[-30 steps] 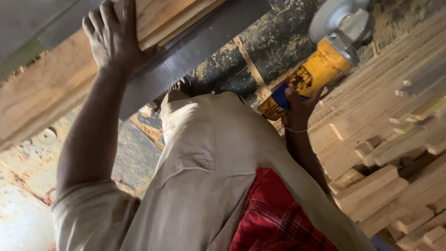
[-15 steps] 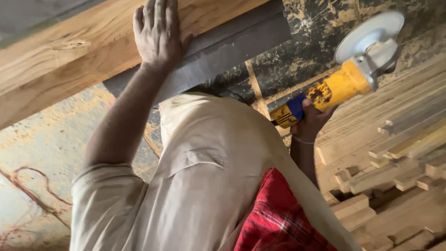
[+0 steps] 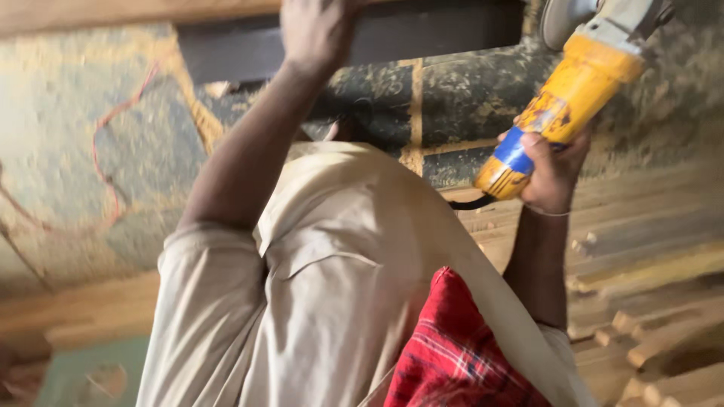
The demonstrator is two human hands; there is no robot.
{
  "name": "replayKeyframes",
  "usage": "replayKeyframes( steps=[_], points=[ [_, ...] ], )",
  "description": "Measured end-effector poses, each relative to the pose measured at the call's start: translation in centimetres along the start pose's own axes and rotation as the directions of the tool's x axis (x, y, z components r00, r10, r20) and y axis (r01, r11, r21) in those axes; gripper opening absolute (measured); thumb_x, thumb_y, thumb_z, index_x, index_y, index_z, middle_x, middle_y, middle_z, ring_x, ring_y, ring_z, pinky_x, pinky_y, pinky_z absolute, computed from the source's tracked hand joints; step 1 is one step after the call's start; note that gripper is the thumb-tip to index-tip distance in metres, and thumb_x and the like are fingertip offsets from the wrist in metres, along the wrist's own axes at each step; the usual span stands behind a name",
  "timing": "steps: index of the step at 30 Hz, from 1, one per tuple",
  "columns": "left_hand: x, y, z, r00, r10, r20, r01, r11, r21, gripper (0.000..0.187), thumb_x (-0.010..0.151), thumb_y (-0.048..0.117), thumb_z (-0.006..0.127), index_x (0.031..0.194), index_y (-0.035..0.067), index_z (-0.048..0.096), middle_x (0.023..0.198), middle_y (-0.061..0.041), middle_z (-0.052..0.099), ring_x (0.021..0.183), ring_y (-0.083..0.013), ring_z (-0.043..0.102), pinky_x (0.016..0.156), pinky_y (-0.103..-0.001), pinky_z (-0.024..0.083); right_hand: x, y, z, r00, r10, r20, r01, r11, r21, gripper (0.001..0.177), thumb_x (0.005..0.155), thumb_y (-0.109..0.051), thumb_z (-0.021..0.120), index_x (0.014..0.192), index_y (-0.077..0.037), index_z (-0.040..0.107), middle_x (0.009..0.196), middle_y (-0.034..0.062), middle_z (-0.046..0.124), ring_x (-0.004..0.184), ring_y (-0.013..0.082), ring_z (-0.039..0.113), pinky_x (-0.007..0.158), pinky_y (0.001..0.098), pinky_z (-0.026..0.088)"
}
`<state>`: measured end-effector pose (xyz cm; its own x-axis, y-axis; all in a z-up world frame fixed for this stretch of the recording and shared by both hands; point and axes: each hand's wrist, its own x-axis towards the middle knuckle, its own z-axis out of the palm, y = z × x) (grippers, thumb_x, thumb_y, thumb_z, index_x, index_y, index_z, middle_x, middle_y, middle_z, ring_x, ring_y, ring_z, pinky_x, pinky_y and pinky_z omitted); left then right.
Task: The person sands a wooden plank using a handheld power sander, working across different surfaces of the wood and moving it around the workshop to reach different areas.
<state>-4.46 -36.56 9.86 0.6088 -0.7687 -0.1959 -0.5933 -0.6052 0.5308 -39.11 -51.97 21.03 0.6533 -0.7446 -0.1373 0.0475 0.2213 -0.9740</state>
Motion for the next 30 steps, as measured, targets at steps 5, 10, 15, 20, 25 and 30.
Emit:
replayKeyframes(
  steps=[5, 10, 15, 20, 25, 30],
  points=[
    [-7.5, 4.9, 2.5, 0.992, 0.123, -0.020, -0.124, 0.956, -0.265, 0.057, 0.093, 0.061, 0.071, 0.115, 0.009, 0.070, 0.115, -0.015, 0.071, 0.109, -0.0303, 0.068, 0.102, -0.046, 0.052, 4.0, -0.8, 3.2, 0.968, 0.100, 0.231, -0.054, 0.979, -0.198, 0.068, 0.095, -0.003, 0.078, 0.151, -0.007, 0.039, 0.127, 0.0099, 0.059, 0.106, 0.0196, 0.064, 0.093, 0.0350, 0.059],
    [-6.8, 8.7, 3.4, 0.980, 0.106, 0.170, 0.115, 0.395, -0.912, 0.073, 0.092, 0.066, 0.068, 0.124, 0.000, 0.067, 0.109, -0.016, 0.073, 0.100, -0.0234, 0.070, 0.089, -0.038, 0.058, 7.1, 1.2, 9.2, 0.906, 0.196, 0.375, -0.048, 0.928, -0.368, 0.068, 0.102, 0.004, 0.077, 0.156, -0.011, 0.037, 0.120, 0.0046, 0.056, 0.105, 0.0147, 0.058, 0.095, 0.0300, 0.054],
    [-7.4, 5.5, 0.1, 0.991, 0.003, 0.134, 0.130, -0.254, -0.958, 0.061, 0.090, 0.055, 0.066, 0.118, 0.002, 0.069, 0.096, -0.007, 0.076, 0.082, -0.0144, 0.070, 0.073, -0.031, 0.059, 8.0, 3.5, 17.5, 0.746, 0.271, 0.608, 0.023, 0.902, -0.432, 0.078, 0.091, 0.007, 0.078, 0.154, -0.011, 0.036, 0.146, 0.0059, 0.055, 0.139, 0.0212, 0.057, 0.119, 0.0399, 0.052],
    [-10.1, -4.0, -5.4, 0.956, -0.282, -0.075, -0.181, -0.372, -0.910, 0.043, 0.096, 0.043, 0.070, 0.109, 0.002, 0.067, 0.088, -0.005, 0.067, 0.074, -0.0168, 0.061, 0.064, -0.033, 0.050, 10.7, 6.8, 28.0, 0.543, 0.230, 0.807, 0.296, 0.847, -0.441, 0.076, 0.099, -0.007, 0.073, 0.161, -0.010, 0.029, 0.152, 0.0076, 0.047, 0.142, 0.0213, 0.050, 0.120, 0.0380, 0.045],
    [-9.6, -14.4, -9.0, 0.883, -0.430, -0.187, -0.382, -0.428, -0.819, 0.038, 0.097, 0.035, 0.073, 0.117, 0.008, 0.057, 0.101, -0.006, 0.066, 0.095, -0.0184, 0.067, 0.084, -0.037, 0.059, 14.0, 10.7, 39.7, 0.403, 0.226, 0.887, 0.423, 0.813, -0.400, 0.055, 0.121, -0.019, 0.063, 0.163, -0.006, 0.030, 0.155, 0.0109, 0.052, 0.145, 0.0216, 0.051, 0.123, 0.0349, 0.044],
    [-11.3, -21.0, -8.9, 0.860, -0.509, -0.032, -0.284, -0.425, -0.860, 0.049, 0.100, 0.038, 0.071, 0.116, -0.006, 0.056, 0.103, -0.016, 0.066, 0.092, -0.0267, 0.066, 0.078, -0.044, 0.056, 13.0, 11.5, 48.7, 0.417, 0.365, 0.833, 0.473, 0.695, -0.541, 0.038, 0.104, -0.025, 0.065, 0.134, -0.004, 0.052, 0.117, 0.0087, 0.069, 0.107, 0.0211, 0.069, 0.094, 0.0324, 0.057]
  ],
)
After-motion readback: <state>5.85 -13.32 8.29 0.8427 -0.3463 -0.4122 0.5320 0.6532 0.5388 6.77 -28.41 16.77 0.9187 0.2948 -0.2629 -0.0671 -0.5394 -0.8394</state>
